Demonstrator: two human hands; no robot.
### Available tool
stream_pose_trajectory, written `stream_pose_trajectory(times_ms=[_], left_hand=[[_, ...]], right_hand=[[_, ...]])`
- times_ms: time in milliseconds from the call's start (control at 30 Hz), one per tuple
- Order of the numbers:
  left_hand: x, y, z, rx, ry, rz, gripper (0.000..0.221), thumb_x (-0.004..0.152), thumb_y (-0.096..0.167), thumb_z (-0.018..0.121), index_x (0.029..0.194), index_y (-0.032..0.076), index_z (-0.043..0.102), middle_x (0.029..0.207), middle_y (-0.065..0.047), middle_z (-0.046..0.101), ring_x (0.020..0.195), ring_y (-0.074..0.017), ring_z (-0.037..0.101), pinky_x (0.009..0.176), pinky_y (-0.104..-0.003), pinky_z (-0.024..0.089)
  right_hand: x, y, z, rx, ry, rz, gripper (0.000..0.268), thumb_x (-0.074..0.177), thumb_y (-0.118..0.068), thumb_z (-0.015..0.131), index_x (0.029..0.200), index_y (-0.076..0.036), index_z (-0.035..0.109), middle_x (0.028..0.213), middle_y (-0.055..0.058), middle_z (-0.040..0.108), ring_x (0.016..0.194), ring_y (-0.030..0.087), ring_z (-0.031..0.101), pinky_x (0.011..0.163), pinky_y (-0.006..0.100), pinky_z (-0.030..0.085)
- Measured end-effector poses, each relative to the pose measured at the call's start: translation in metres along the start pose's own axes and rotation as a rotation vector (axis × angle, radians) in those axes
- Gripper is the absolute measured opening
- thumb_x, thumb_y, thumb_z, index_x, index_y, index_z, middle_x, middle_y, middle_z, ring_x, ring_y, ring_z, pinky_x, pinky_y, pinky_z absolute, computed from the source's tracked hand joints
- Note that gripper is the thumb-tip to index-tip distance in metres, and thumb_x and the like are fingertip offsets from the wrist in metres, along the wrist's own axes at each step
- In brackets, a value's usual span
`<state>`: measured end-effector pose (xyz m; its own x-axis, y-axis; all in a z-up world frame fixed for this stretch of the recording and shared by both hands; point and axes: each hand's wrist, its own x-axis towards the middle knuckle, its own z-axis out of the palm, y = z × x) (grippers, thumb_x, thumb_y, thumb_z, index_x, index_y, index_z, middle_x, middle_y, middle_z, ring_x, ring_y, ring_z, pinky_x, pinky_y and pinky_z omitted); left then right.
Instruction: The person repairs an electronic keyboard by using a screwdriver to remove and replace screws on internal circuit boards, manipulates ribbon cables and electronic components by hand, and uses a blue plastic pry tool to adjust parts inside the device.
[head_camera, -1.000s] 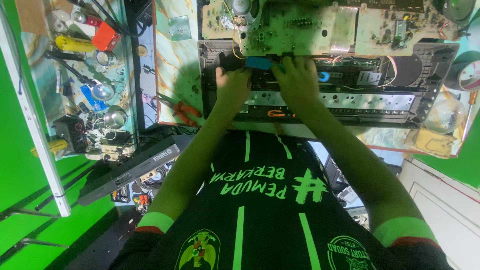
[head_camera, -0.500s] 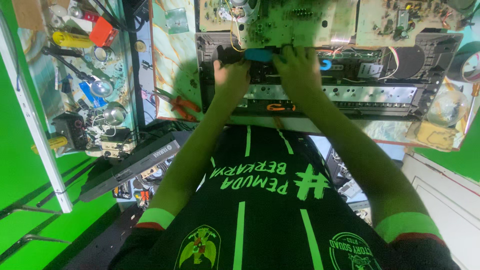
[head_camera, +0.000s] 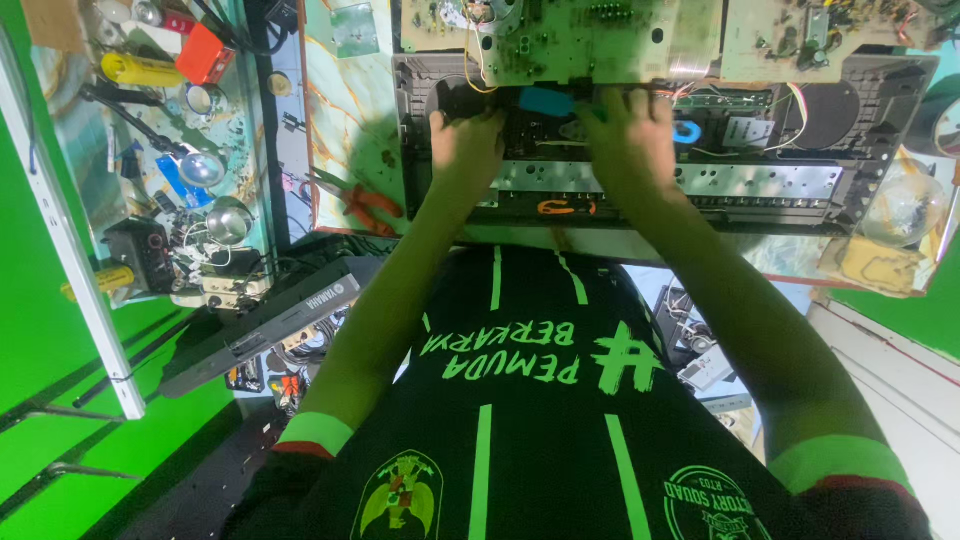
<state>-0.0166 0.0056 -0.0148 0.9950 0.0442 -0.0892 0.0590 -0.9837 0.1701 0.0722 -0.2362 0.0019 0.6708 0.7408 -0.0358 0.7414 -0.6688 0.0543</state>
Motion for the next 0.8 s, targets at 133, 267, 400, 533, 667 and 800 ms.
stream_pose_trajectory(times_ms=[133, 267, 400, 533, 667, 800], left_hand=[[-0.001, 0.000, 0.001, 0.022, 0.011, -0.019, 0.030, 0.087, 0.024, 0.068, 0.117, 0.021, 0.071, 0.091, -0.002, 0.075, 0.078, -0.0233, 0.072, 0.090, -0.049, 0.040], [0.004, 0.003, 0.000, 0.017, 0.033, -0.006, 0.024, 0.087, 0.025, 0.068, 0.110, 0.022, 0.073, 0.089, -0.001, 0.076, 0.077, -0.0224, 0.072, 0.091, -0.051, 0.039], [0.000, 0.001, -0.003, 0.079, -0.068, -0.016, 0.020, 0.089, 0.029, 0.069, 0.106, 0.021, 0.074, 0.079, -0.004, 0.074, 0.076, -0.0246, 0.071, 0.087, -0.050, 0.038], [0.000, 0.003, -0.004, 0.020, 0.047, 0.005, 0.019, 0.087, 0.025, 0.070, 0.104, 0.019, 0.075, 0.076, -0.005, 0.072, 0.076, -0.0255, 0.070, 0.085, -0.048, 0.039], [0.000, 0.000, -0.003, -0.024, 0.123, 0.044, 0.013, 0.086, 0.023, 0.070, 0.097, 0.017, 0.074, 0.077, -0.006, 0.072, 0.079, -0.0283, 0.068, 0.084, -0.050, 0.040], [-0.001, -0.005, 0.000, -0.070, 0.074, 0.056, 0.013, 0.088, 0.022, 0.068, 0.098, 0.016, 0.074, 0.081, -0.008, 0.072, 0.084, -0.0314, 0.067, 0.085, -0.053, 0.041]], right_hand=[[0.007, -0.008, 0.001, -0.044, 0.000, -0.019, 0.052, 0.091, -0.019, 0.068, 0.141, -0.030, 0.065, 0.130, 0.013, 0.062, 0.116, 0.031, 0.058, 0.090, 0.049, 0.049], [0.017, -0.028, 0.005, 0.035, -0.058, -0.034, 0.028, 0.108, -0.017, 0.066, 0.135, -0.018, 0.065, 0.137, 0.011, 0.060, 0.131, 0.031, 0.056, 0.110, 0.049, 0.046], [0.007, -0.015, -0.001, -0.043, -0.008, 0.055, 0.051, 0.087, -0.036, 0.063, 0.138, -0.033, 0.061, 0.146, 0.012, 0.058, 0.135, 0.034, 0.051, 0.103, 0.055, 0.042], [0.009, -0.020, -0.007, -0.047, -0.199, 0.071, 0.052, 0.100, -0.022, 0.060, 0.151, -0.031, 0.055, 0.138, 0.016, 0.057, 0.131, 0.034, 0.048, 0.103, 0.051, 0.039], [0.019, -0.044, 0.006, -0.210, -0.040, 0.074, 0.048, 0.093, -0.029, 0.059, 0.140, -0.034, 0.057, 0.128, 0.008, 0.061, 0.126, 0.030, 0.050, 0.100, 0.046, 0.040], [-0.006, -0.023, 0.010, -0.152, -0.049, 0.090, 0.017, 0.110, -0.018, 0.060, 0.126, -0.018, 0.063, 0.119, 0.009, 0.062, 0.115, 0.025, 0.053, 0.092, 0.042, 0.040]])
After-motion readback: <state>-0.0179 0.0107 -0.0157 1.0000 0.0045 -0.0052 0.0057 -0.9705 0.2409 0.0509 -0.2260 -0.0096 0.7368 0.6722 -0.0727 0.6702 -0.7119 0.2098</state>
